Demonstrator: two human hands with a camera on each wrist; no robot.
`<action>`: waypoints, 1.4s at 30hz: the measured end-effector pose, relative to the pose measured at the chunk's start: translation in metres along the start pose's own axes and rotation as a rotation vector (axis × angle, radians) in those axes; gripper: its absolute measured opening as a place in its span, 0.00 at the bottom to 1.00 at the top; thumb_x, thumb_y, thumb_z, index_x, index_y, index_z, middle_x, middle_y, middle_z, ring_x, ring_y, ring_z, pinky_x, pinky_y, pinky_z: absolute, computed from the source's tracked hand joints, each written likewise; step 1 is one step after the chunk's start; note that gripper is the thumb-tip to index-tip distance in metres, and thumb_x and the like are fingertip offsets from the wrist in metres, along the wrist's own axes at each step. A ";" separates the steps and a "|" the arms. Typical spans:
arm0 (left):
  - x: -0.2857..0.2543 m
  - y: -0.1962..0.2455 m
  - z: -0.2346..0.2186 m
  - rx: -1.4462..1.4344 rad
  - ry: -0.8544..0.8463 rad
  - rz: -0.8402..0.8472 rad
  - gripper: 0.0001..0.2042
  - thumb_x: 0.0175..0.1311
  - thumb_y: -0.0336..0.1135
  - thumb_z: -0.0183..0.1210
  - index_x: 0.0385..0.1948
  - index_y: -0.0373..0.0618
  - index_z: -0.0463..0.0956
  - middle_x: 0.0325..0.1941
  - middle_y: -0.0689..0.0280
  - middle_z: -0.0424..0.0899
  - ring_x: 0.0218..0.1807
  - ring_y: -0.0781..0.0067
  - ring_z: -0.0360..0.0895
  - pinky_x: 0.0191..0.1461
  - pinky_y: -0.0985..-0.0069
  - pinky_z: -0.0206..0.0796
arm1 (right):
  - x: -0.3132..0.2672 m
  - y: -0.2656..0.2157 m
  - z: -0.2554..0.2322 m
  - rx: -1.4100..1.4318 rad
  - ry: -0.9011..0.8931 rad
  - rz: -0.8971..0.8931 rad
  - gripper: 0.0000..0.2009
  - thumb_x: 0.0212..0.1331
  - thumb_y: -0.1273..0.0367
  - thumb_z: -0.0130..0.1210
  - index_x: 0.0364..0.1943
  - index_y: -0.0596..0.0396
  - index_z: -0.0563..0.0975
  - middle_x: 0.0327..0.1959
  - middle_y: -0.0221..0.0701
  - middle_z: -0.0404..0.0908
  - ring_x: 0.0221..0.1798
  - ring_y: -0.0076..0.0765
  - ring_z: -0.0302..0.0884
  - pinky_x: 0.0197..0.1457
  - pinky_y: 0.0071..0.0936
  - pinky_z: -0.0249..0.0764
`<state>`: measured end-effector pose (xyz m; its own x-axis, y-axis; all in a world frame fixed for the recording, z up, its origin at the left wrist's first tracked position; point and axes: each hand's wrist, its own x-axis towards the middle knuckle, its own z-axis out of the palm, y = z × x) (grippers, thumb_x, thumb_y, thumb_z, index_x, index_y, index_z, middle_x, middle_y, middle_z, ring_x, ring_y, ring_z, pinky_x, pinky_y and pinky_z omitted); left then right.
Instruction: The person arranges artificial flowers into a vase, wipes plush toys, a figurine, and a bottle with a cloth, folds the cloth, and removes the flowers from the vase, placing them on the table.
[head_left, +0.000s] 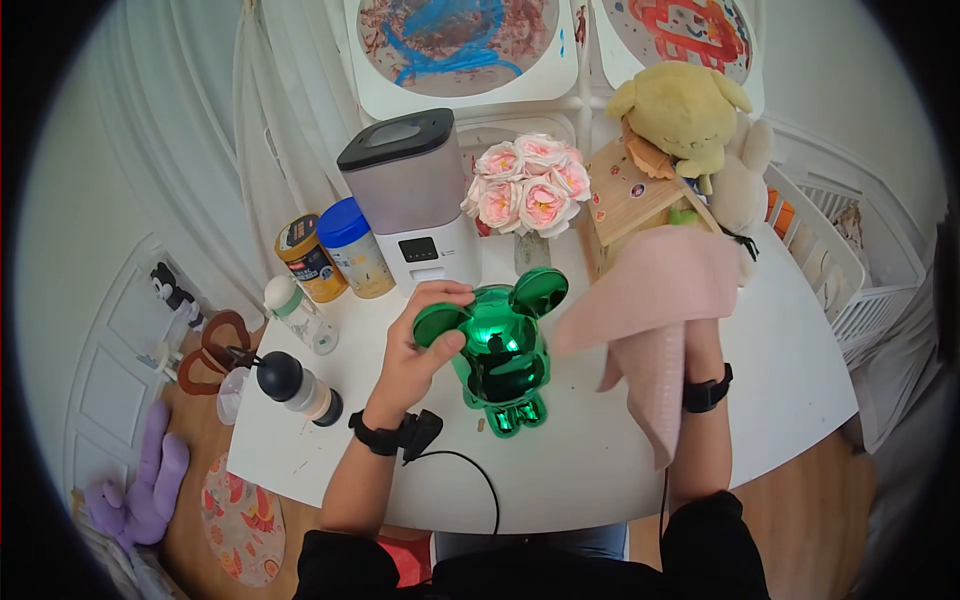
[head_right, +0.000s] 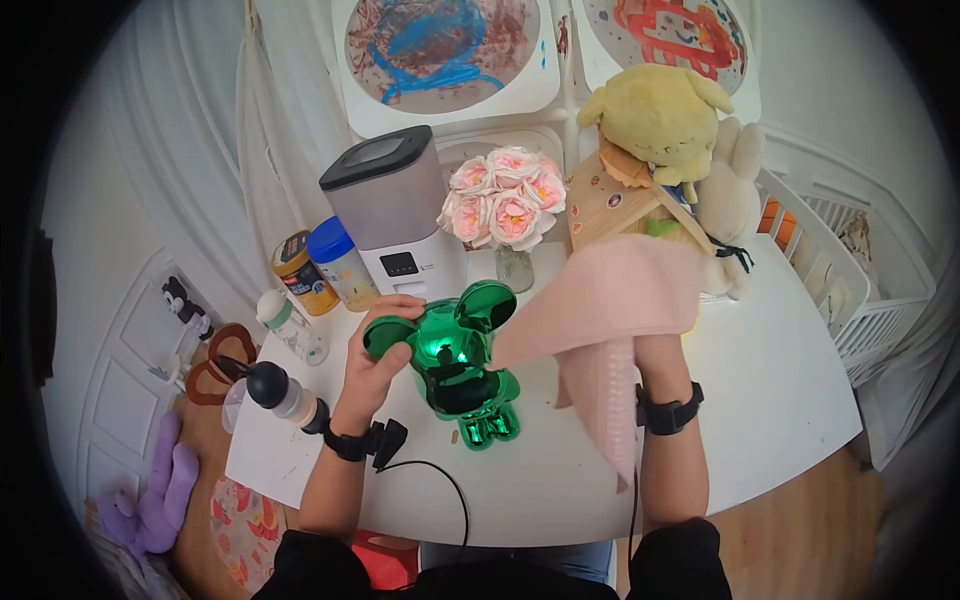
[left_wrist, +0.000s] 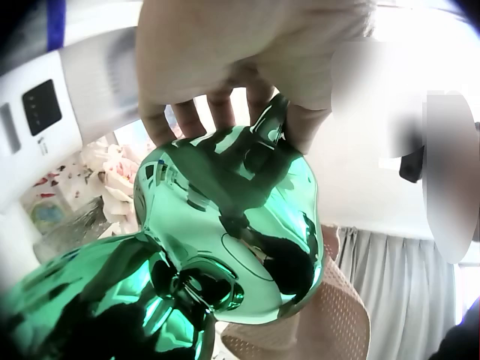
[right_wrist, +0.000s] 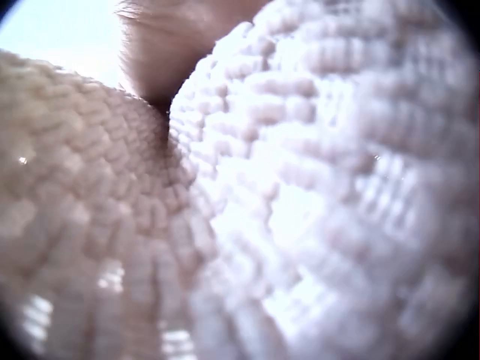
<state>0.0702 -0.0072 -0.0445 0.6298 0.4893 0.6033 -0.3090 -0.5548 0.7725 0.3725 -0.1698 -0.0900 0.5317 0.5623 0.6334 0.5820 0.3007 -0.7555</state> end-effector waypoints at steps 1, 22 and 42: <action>0.002 -0.006 -0.002 -0.051 -0.011 -0.013 0.20 0.66 0.42 0.64 0.53 0.39 0.77 0.60 0.60 0.75 0.61 0.68 0.73 0.66 0.70 0.64 | -0.001 -0.002 -0.002 -0.037 -0.012 -0.018 0.20 0.65 0.67 0.57 0.60 0.55 0.75 0.58 0.41 0.78 0.64 0.45 0.73 0.67 0.40 0.69; -0.035 -0.008 0.031 -0.306 -0.040 -0.265 0.50 0.54 0.39 0.75 0.73 0.45 0.46 0.72 0.58 0.60 0.75 0.60 0.58 0.77 0.62 0.51 | -0.029 -0.141 -0.046 -0.485 -0.578 0.162 0.15 0.57 0.70 0.65 0.47 0.60 0.79 0.44 0.38 0.84 0.50 0.41 0.82 0.55 0.33 0.76; -0.048 -0.017 0.035 -0.427 -0.008 -0.303 0.48 0.59 0.40 0.71 0.75 0.45 0.42 0.72 0.57 0.59 0.74 0.60 0.59 0.75 0.62 0.57 | -0.035 -0.074 0.075 0.399 -0.826 0.342 0.55 0.48 0.65 0.78 0.75 0.55 0.48 0.68 0.38 0.65 0.71 0.39 0.63 0.78 0.41 0.55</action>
<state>0.0702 -0.0446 -0.0933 0.7408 0.5792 0.3401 -0.3741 -0.0647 0.9251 0.2652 -0.1537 -0.0686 -0.0531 0.9843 0.1682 0.1454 0.1743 -0.9739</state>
